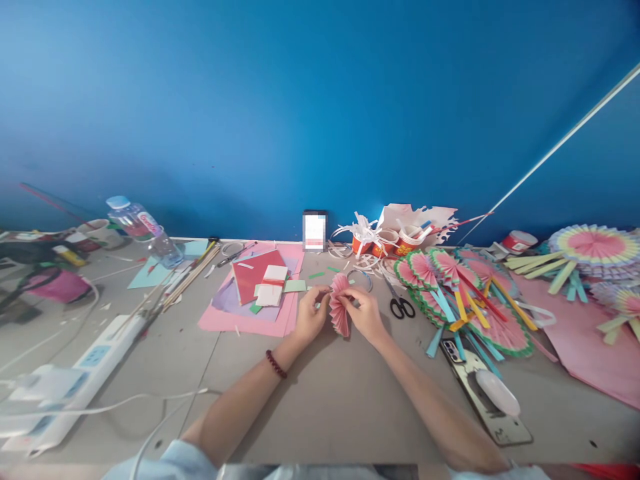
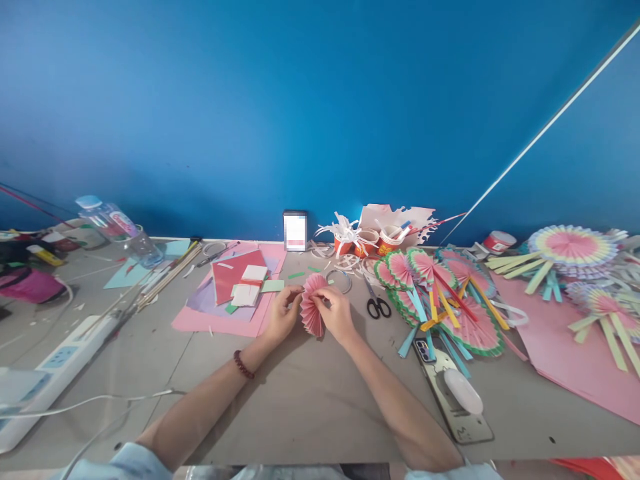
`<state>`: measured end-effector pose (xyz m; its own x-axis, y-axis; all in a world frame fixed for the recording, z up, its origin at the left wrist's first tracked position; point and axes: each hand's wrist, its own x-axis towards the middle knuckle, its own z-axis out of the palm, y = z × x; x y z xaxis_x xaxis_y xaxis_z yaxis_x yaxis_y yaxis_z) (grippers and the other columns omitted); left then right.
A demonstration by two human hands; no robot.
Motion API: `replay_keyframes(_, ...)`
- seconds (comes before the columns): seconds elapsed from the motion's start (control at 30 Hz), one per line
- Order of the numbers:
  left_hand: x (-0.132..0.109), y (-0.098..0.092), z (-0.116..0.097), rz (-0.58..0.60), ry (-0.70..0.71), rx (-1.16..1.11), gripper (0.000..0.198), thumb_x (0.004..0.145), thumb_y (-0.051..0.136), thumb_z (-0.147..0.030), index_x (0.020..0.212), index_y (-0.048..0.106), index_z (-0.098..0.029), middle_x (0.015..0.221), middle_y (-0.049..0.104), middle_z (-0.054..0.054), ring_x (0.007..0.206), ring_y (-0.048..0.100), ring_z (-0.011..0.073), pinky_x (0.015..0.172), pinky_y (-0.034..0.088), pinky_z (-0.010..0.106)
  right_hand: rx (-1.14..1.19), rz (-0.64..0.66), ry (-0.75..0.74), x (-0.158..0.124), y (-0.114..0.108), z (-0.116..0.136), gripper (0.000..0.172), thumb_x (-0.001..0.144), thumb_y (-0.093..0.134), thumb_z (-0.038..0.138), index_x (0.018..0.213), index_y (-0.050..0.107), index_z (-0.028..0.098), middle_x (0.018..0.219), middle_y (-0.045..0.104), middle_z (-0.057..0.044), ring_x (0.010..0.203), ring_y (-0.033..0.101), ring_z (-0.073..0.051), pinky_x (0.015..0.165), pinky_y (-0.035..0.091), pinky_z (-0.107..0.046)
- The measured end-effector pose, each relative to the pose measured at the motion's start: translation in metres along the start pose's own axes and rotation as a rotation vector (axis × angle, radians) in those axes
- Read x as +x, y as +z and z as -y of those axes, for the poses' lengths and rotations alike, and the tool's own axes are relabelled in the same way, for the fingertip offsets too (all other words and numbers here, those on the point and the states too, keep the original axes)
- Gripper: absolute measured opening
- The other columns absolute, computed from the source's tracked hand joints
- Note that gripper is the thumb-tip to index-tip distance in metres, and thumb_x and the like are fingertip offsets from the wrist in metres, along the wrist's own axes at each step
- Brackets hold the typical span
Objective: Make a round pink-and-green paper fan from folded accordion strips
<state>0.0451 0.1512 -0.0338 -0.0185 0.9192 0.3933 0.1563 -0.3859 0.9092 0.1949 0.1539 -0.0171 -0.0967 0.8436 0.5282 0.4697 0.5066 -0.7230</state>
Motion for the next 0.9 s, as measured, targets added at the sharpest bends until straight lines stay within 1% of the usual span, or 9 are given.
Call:
replay_keyframes(0.2,0.003,-0.001,0.005,-0.050,-0.026,-0.035,0.013,0.085,0.049,-0.028,0.090,0.056,-0.019,0.088,0.063,0.005,0.078,0.061,0.0155,0.071,0.049,0.028,-0.049,0.014,-0.043,0.001,-0.002,-0.004,0.015,0.084,0.056,0.027,0.076,0.067,0.021,0.076,0.067,-0.005,0.077,0.061,-0.020,0.070,0.048,-0.032)
replay_keyframes(0.33,0.004,-0.002,0.005,-0.040,-0.053,-0.059,0.013,0.085,0.048,-0.029,0.088,0.056,-0.019,0.085,0.062,0.004,0.073,0.061,0.0144,0.063,0.048,0.025,-0.110,0.041,-0.068,0.001,-0.002,-0.008,0.015,0.085,0.054,0.025,0.076,0.065,0.020,0.076,0.066,-0.005,0.078,0.059,-0.021,0.070,0.047,-0.032)
replay_keyframes(0.47,0.004,-0.001,0.003,-0.028,-0.036,-0.059,0.015,0.085,0.049,-0.031,0.087,0.057,-0.019,0.084,0.062,0.004,0.072,0.061,0.0141,0.065,0.049,0.026,-0.178,0.056,-0.055,-0.002,0.000,-0.011,0.015,0.085,0.050,0.022,0.077,0.062,0.020,0.077,0.064,-0.006,0.080,0.058,-0.022,0.071,0.046,-0.033)
replay_keyframes(0.57,0.002,0.000,0.001,-0.025,-0.025,-0.039,0.017,0.084,0.051,-0.033,0.086,0.058,-0.018,0.084,0.063,0.004,0.073,0.061,0.0145,0.067,0.049,0.027,-0.187,0.068,-0.016,-0.004,0.000,-0.011,0.015,0.084,0.048,0.020,0.078,0.061,0.020,0.080,0.063,-0.006,0.083,0.056,-0.022,0.076,0.045,-0.034)
replay_keyframes(0.67,0.001,0.000,-0.005,-0.011,-0.040,-0.067,0.019,0.085,0.051,-0.036,0.088,0.058,-0.018,0.085,0.063,0.005,0.076,0.061,0.0157,0.066,0.049,0.027,-0.086,0.051,0.056,-0.004,0.002,-0.013,0.015,0.083,0.049,0.023,0.076,0.061,0.020,0.081,0.063,-0.006,0.083,0.057,-0.022,0.077,0.045,-0.036)
replay_keyframes(0.77,0.002,-0.001,-0.010,-0.028,-0.064,-0.132,0.022,0.085,0.053,-0.038,0.096,0.057,-0.020,0.095,0.063,0.007,0.089,0.061,0.0188,0.074,0.048,0.029,0.215,0.057,0.207,-0.003,0.005,-0.019,0.017,0.080,0.053,0.034,0.079,0.063,0.020,0.078,0.064,-0.005,0.073,0.060,-0.021,0.070,0.049,-0.034)
replay_keyframes(0.83,0.003,-0.002,-0.009,-0.058,-0.084,-0.147,0.025,0.082,0.056,-0.038,0.101,0.056,-0.021,0.104,0.060,0.008,0.098,0.058,0.0208,0.080,0.046,0.031,0.426,0.077,0.303,-0.003,0.008,-0.024,0.025,0.077,0.057,0.043,0.086,0.064,0.020,0.079,0.067,-0.006,0.072,0.062,-0.022,0.066,0.051,-0.034)
replay_keyframes(0.9,0.005,-0.001,-0.005,-0.067,-0.127,-0.187,0.030,0.080,0.060,-0.038,0.105,0.055,-0.022,0.113,0.057,0.009,0.106,0.055,0.0222,0.085,0.045,0.033,0.540,0.091,0.354,-0.004,0.009,-0.026,0.035,0.074,0.057,0.050,0.092,0.064,0.021,0.085,0.069,-0.007,0.075,0.065,-0.023,0.067,0.053,-0.036)
